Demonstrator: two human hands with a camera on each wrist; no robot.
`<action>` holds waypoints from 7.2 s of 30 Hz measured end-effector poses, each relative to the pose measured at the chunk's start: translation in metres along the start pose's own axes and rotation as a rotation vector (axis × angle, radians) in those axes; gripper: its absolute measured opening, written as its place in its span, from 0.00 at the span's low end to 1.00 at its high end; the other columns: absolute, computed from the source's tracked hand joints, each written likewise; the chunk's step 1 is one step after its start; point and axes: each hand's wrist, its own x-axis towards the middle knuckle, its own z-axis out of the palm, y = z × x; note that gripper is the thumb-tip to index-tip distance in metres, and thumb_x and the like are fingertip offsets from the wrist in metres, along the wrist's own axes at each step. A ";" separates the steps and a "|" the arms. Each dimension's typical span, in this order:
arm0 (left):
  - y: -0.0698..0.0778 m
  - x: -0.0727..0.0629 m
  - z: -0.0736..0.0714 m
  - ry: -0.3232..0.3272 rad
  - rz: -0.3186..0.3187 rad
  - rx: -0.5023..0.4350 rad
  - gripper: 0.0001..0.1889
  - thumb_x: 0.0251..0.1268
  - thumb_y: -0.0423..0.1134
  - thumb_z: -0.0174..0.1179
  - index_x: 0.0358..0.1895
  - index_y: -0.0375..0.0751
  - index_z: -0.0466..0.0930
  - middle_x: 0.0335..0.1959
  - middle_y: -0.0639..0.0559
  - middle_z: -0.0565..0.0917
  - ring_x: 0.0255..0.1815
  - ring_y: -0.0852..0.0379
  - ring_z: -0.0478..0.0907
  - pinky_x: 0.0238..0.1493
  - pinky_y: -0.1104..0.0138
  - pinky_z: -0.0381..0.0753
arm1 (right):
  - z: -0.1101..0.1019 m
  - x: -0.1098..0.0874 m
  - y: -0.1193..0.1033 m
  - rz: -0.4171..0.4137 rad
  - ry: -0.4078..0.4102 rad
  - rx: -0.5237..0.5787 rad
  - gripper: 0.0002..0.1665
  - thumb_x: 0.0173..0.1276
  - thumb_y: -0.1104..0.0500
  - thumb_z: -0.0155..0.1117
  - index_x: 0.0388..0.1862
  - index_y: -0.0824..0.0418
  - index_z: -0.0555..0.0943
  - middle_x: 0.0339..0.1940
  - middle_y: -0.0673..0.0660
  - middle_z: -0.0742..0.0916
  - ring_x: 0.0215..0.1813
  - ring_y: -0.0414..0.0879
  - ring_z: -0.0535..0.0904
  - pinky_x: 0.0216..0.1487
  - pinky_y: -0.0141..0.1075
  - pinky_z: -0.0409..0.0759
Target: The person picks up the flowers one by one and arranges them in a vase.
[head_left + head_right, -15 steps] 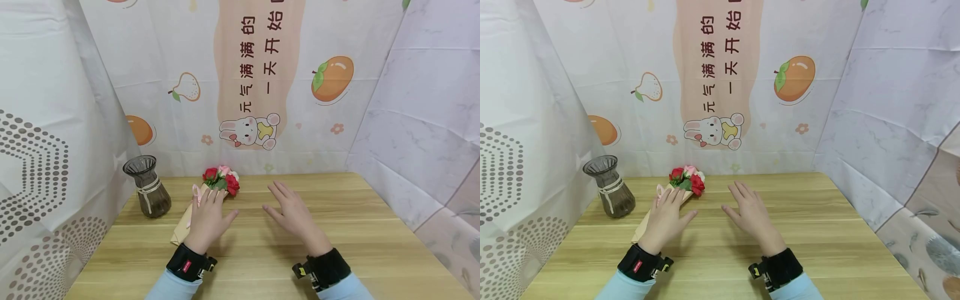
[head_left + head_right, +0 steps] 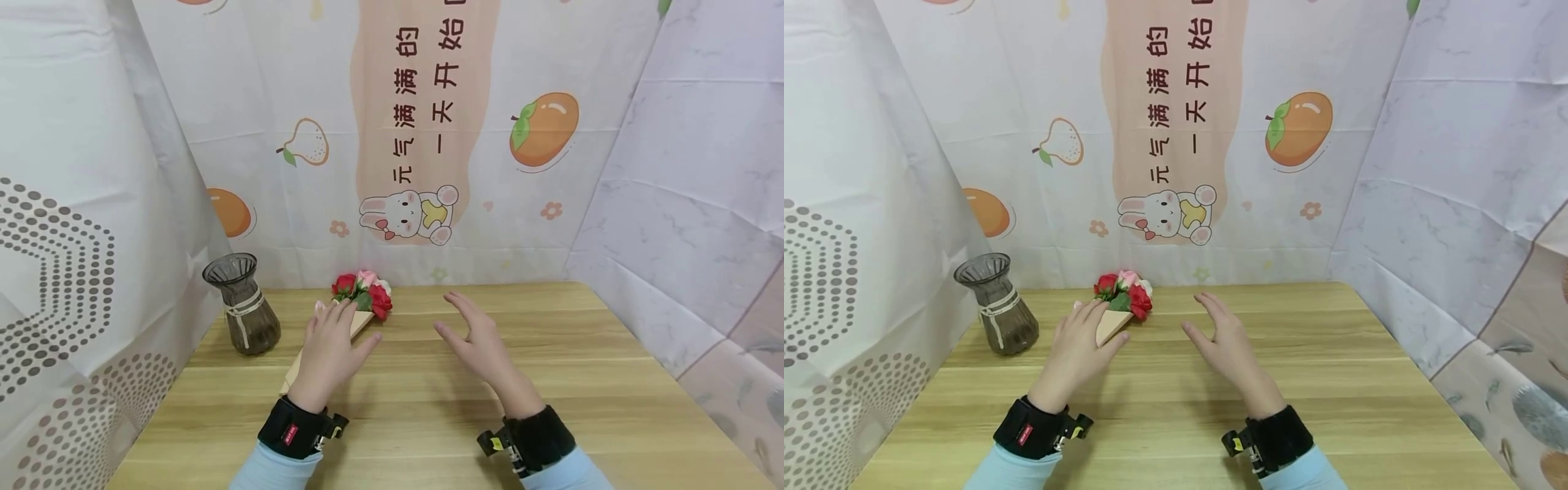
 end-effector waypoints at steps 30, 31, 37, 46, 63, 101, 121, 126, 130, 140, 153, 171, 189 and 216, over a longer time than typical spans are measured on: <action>-0.040 0.011 -0.019 -0.012 -0.151 -0.249 0.36 0.68 0.58 0.64 0.71 0.38 0.71 0.70 0.38 0.73 0.71 0.36 0.68 0.67 0.42 0.67 | 0.017 0.008 0.000 0.464 -0.104 0.864 0.34 0.78 0.52 0.62 0.73 0.68 0.64 0.71 0.66 0.72 0.71 0.61 0.71 0.63 0.44 0.76; -0.041 0.011 -0.019 -0.018 -0.157 -0.255 0.36 0.68 0.58 0.64 0.71 0.38 0.71 0.70 0.37 0.72 0.71 0.36 0.68 0.66 0.41 0.68 | 0.018 0.008 -0.001 0.473 -0.103 0.872 0.34 0.78 0.52 0.62 0.73 0.68 0.65 0.71 0.66 0.72 0.71 0.61 0.71 0.63 0.44 0.76; -0.052 0.013 -0.017 -0.065 -0.208 -0.268 0.39 0.68 0.61 0.62 0.74 0.38 0.68 0.73 0.37 0.69 0.71 0.35 0.67 0.65 0.40 0.68 | 0.027 0.009 -0.004 0.515 -0.102 0.882 0.34 0.77 0.51 0.62 0.72 0.68 0.66 0.69 0.67 0.73 0.69 0.61 0.72 0.63 0.46 0.76; -0.067 0.014 -0.011 -0.090 -0.271 -0.283 0.40 0.71 0.60 0.60 0.75 0.35 0.66 0.72 0.33 0.70 0.70 0.33 0.68 0.66 0.40 0.67 | 0.040 0.011 -0.006 0.545 -0.123 0.914 0.34 0.77 0.51 0.63 0.72 0.69 0.67 0.68 0.67 0.74 0.70 0.65 0.71 0.62 0.47 0.78; -0.088 0.012 -0.005 -0.133 -0.317 -0.307 0.40 0.72 0.62 0.57 0.76 0.36 0.65 0.73 0.34 0.69 0.72 0.32 0.64 0.66 0.37 0.65 | 0.060 0.012 -0.013 0.545 -0.161 0.961 0.31 0.79 0.52 0.59 0.71 0.70 0.67 0.70 0.68 0.73 0.69 0.64 0.73 0.64 0.52 0.75; -0.110 0.010 0.014 -0.221 -0.353 -0.298 0.39 0.73 0.54 0.58 0.74 0.27 0.63 0.71 0.27 0.69 0.70 0.29 0.66 0.65 0.39 0.68 | 0.113 0.025 -0.033 0.676 -0.214 1.122 0.32 0.81 0.54 0.56 0.72 0.73 0.63 0.68 0.73 0.72 0.68 0.68 0.72 0.63 0.56 0.75; -0.115 0.006 0.024 -0.303 -0.366 -0.296 0.31 0.65 0.38 0.62 0.70 0.29 0.70 0.64 0.31 0.77 0.52 0.43 0.75 0.56 0.50 0.75 | 0.140 0.023 -0.036 0.723 -0.221 1.120 0.35 0.78 0.52 0.59 0.71 0.74 0.64 0.67 0.72 0.74 0.67 0.68 0.73 0.61 0.57 0.76; -0.114 0.007 0.024 -0.321 -0.362 -0.293 0.31 0.66 0.37 0.62 0.71 0.30 0.69 0.66 0.30 0.75 0.58 0.41 0.74 0.61 0.46 0.71 | 0.139 0.024 -0.037 0.717 -0.214 1.112 0.33 0.78 0.52 0.59 0.70 0.74 0.65 0.65 0.71 0.74 0.65 0.67 0.75 0.60 0.57 0.77; -0.114 0.006 0.024 -0.327 -0.359 -0.291 0.31 0.64 0.36 0.62 0.71 0.31 0.70 0.66 0.31 0.75 0.57 0.42 0.74 0.61 0.46 0.72 | 0.137 0.024 -0.038 0.716 -0.220 1.116 0.33 0.78 0.53 0.58 0.70 0.74 0.64 0.65 0.72 0.74 0.67 0.69 0.73 0.61 0.58 0.76; -0.111 0.007 0.021 -0.355 -0.335 -0.320 0.33 0.56 0.30 0.61 0.70 0.33 0.72 0.59 0.34 0.78 0.48 0.43 0.74 0.47 0.54 0.75 | 0.135 0.023 -0.035 0.721 -0.209 1.109 0.31 0.78 0.52 0.59 0.68 0.73 0.67 0.67 0.74 0.72 0.67 0.69 0.72 0.60 0.57 0.77; -0.101 0.009 0.031 -0.358 -0.261 -0.377 0.41 0.46 0.24 0.61 0.72 0.30 0.67 0.61 0.33 0.78 0.40 0.41 0.77 0.23 0.64 0.70 | 0.120 0.017 -0.023 0.716 -0.193 1.086 0.32 0.78 0.52 0.60 0.69 0.72 0.65 0.69 0.76 0.70 0.69 0.71 0.70 0.62 0.58 0.75; -0.070 0.009 0.050 -0.389 -0.178 -0.459 0.36 0.52 0.23 0.67 0.69 0.29 0.70 0.64 0.32 0.77 0.61 0.42 0.75 0.59 0.45 0.75 | 0.091 0.010 0.002 0.717 -0.158 1.005 0.32 0.79 0.54 0.58 0.71 0.73 0.64 0.71 0.76 0.68 0.69 0.72 0.69 0.63 0.60 0.74; -0.019 -0.003 0.069 -0.392 -0.042 -0.346 0.35 0.53 0.28 0.71 0.67 0.29 0.72 0.65 0.31 0.72 0.64 0.37 0.71 0.64 0.44 0.71 | 0.047 -0.004 0.029 0.667 -0.179 0.743 0.34 0.77 0.54 0.61 0.72 0.74 0.66 0.67 0.73 0.74 0.65 0.71 0.74 0.59 0.56 0.78; 0.022 -0.021 0.065 -0.455 -0.028 -0.316 0.34 0.55 0.38 0.75 0.65 0.33 0.74 0.64 0.37 0.69 0.57 0.43 0.74 0.57 0.49 0.76 | 0.015 -0.009 0.039 0.634 -0.252 0.611 0.35 0.77 0.53 0.61 0.73 0.73 0.66 0.66 0.74 0.75 0.62 0.68 0.76 0.57 0.54 0.80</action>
